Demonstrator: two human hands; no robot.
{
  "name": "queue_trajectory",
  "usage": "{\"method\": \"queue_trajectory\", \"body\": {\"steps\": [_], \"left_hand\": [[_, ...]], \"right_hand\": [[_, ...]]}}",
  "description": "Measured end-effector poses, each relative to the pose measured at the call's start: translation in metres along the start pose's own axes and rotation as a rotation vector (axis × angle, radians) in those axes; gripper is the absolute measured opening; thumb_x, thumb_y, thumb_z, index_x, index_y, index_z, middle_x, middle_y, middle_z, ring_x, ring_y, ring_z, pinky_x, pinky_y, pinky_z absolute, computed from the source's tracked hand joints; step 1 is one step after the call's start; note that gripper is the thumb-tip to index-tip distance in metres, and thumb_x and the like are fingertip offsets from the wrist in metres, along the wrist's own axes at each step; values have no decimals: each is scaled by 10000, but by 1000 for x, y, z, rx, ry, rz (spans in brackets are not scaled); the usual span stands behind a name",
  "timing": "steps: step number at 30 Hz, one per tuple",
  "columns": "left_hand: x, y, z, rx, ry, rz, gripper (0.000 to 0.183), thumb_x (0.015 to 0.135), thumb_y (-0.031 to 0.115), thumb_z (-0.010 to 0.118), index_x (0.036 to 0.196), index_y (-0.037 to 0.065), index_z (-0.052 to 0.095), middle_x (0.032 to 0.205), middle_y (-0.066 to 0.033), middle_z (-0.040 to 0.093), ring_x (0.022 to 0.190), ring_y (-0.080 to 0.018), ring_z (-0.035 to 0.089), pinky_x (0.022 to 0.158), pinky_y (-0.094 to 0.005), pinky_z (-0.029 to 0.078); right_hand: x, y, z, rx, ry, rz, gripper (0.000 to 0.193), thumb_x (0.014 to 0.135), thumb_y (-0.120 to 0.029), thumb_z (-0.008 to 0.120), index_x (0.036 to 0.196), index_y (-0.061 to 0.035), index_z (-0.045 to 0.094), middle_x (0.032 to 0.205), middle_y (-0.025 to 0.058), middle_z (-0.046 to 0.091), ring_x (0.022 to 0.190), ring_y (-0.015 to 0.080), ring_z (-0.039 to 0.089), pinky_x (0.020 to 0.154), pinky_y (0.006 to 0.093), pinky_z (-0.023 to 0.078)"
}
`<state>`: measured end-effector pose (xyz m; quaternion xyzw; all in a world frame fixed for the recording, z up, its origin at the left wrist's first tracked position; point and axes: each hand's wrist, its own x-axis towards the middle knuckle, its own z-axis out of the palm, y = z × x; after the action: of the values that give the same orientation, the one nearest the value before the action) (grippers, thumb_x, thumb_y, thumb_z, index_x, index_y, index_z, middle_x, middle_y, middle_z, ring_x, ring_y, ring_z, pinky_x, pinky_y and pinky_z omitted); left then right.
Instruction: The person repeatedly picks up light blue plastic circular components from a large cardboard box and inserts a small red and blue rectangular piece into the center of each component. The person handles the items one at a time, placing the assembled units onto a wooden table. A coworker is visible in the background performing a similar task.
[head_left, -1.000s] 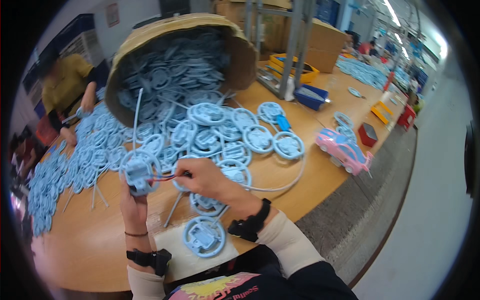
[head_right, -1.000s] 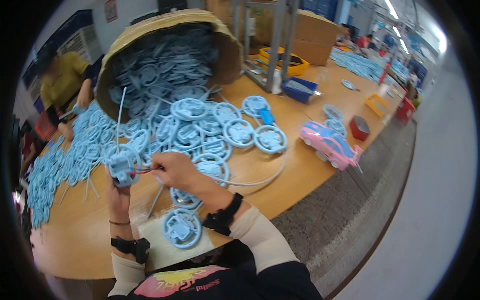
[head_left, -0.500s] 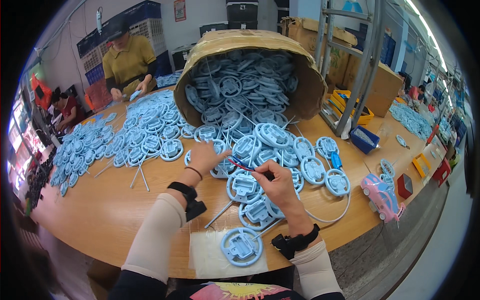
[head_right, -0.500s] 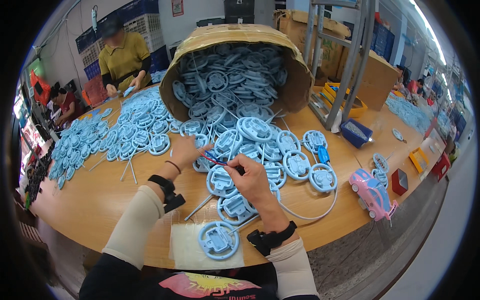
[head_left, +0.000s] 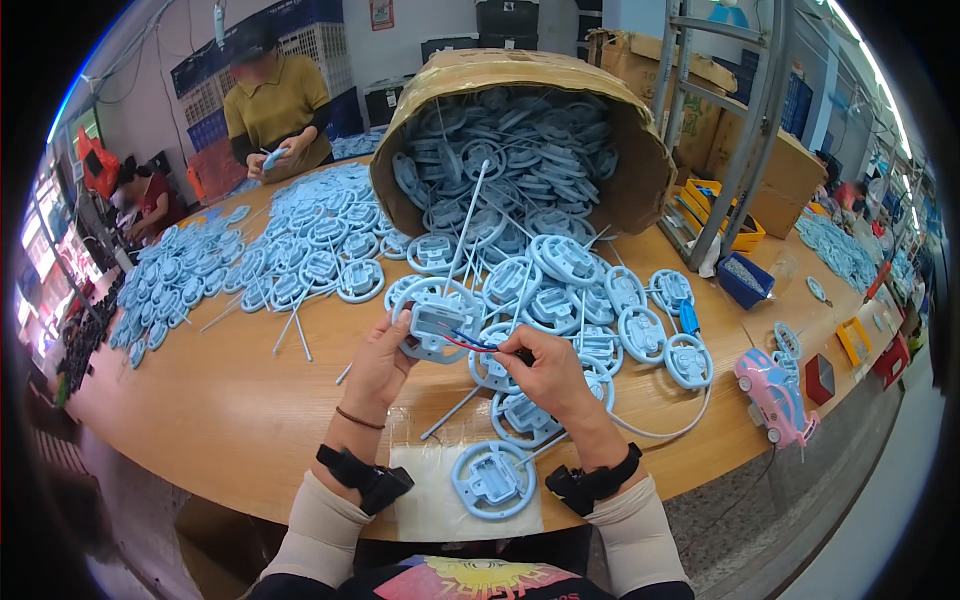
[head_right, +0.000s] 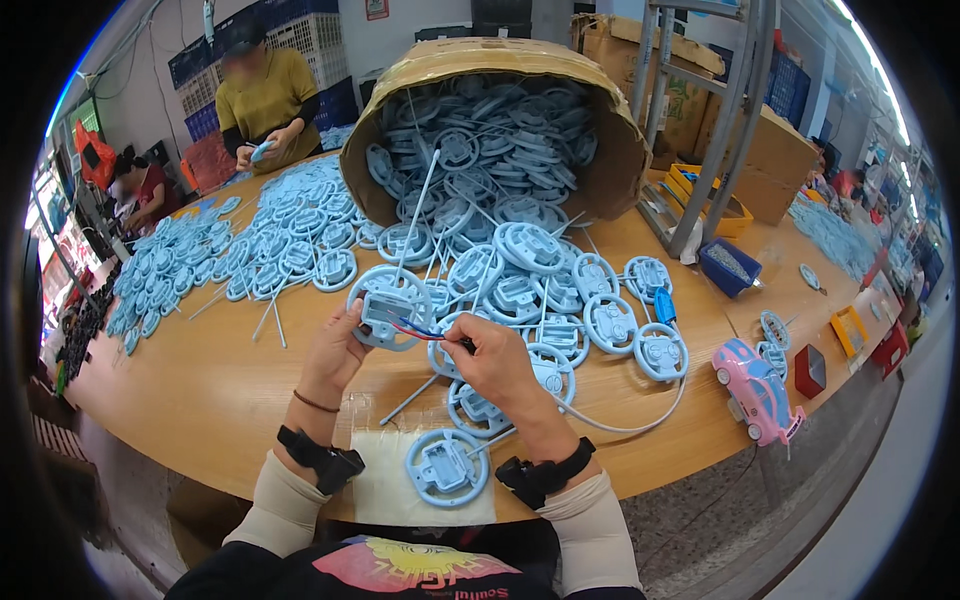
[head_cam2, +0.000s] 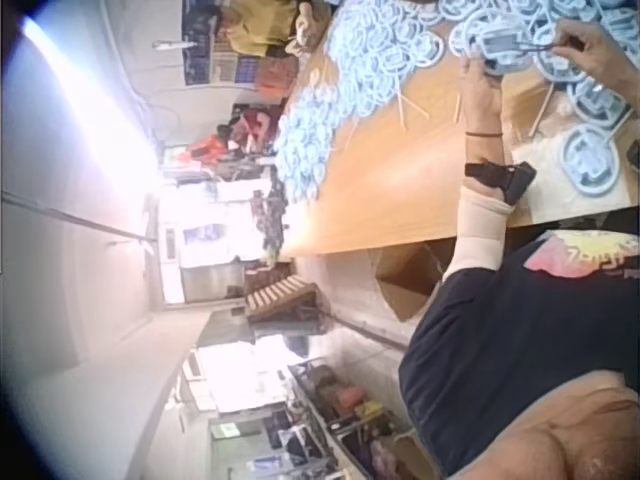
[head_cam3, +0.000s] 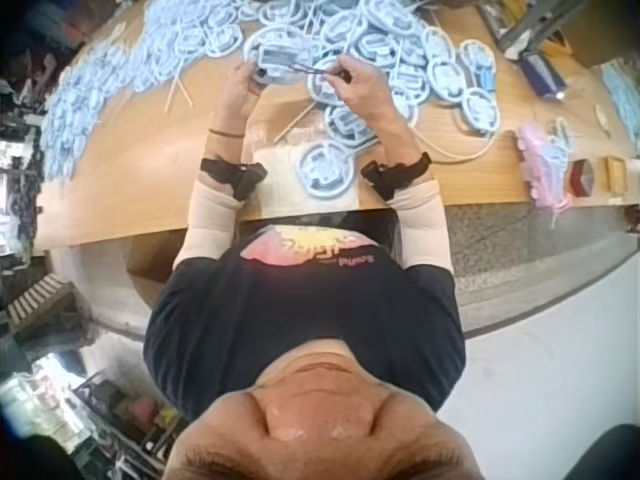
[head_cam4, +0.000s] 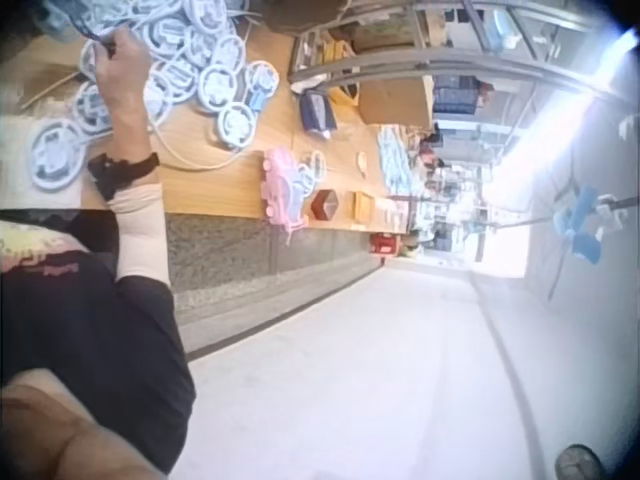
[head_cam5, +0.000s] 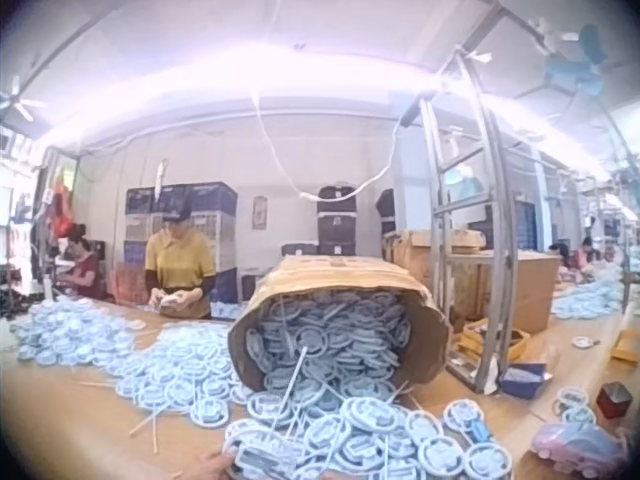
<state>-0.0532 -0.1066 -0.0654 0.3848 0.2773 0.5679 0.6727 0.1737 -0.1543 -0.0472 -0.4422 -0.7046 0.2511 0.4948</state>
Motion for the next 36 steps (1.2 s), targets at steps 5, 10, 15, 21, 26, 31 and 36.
{"method": "queue_trajectory", "body": {"steps": [5, 10, 15, 21, 26, 31, 36], "left_hand": [[-14, -15, 19, -96, -32, -24, 270, 927, 202, 496, 1156, 65, 532, 1067, -26, 593, 944, -137, 577, 827, -326, 489], [-12, -20, 20, -115, -74, -60, 268, 915, 174, 513, 1156, 58, 524, 1081, -31, 591, 970, -137, 574, 842, -320, 476], [-15, -15, 24, -123, -210, -24, 277, 921, 174, 487, 1168, 48, 500, 1113, -57, 583, 1021, -152, 556, 882, -321, 448], [-17, -16, 24, -262, -163, -166, 359, 946, 243, 408, 1257, 63, 397, 1233, -138, 499, 1095, -292, 528, 895, -489, 468], [-15, -26, 16, -337, -175, -179, 380, 951, 261, 388, 1276, 64, 387, 1254, -140, 485, 1133, -301, 498, 943, -498, 425], [-24, -24, 16, -236, -253, -122, 411, 953, 286, 383, 1298, 63, 372, 1270, -130, 475, 1151, -284, 481, 967, -495, 396], [-15, -31, 18, -198, -272, -148, 445, 943, 310, 424, 1286, 30, 383, 1257, -126, 485, 1131, -261, 498, 955, -447, 421]], "right_hand": [[-1, 8, 1, 60, -72, 46, 89, 756, -42, 663, 778, 7, 592, 636, 32, 586, 560, 62, 491, 502, 223, 390], [-1, 1, -9, 12, -91, 19, 91, 735, -75, 654, 765, -19, 589, 631, 84, 585, 550, 173, 540, 507, 284, 407], [0, 7, -9, 23, -88, -80, 107, 714, -121, 644, 739, -44, 574, 659, 109, 591, 593, 264, 582, 540, 344, 429], [0, 9, -11, 91, -102, -68, 98, 727, -87, 661, 761, -25, 593, 676, 78, 615, 596, 157, 578, 553, 275, 433], [-2, 7, -9, 42, -86, -82, 117, 716, -109, 669, 754, -35, 587, 669, 79, 610, 591, 191, 581, 552, 293, 434], [2, 18, -8, 33, -103, -45, 104, 719, -103, 661, 758, -27, 600, 675, 96, 618, 597, 202, 591, 546, 305, 435], [0, 6, -18, -30, -129, -7, 99, 724, -87, 667, 765, -15, 612, 654, 89, 610, 572, 138, 554, 540, 276, 430]]}}
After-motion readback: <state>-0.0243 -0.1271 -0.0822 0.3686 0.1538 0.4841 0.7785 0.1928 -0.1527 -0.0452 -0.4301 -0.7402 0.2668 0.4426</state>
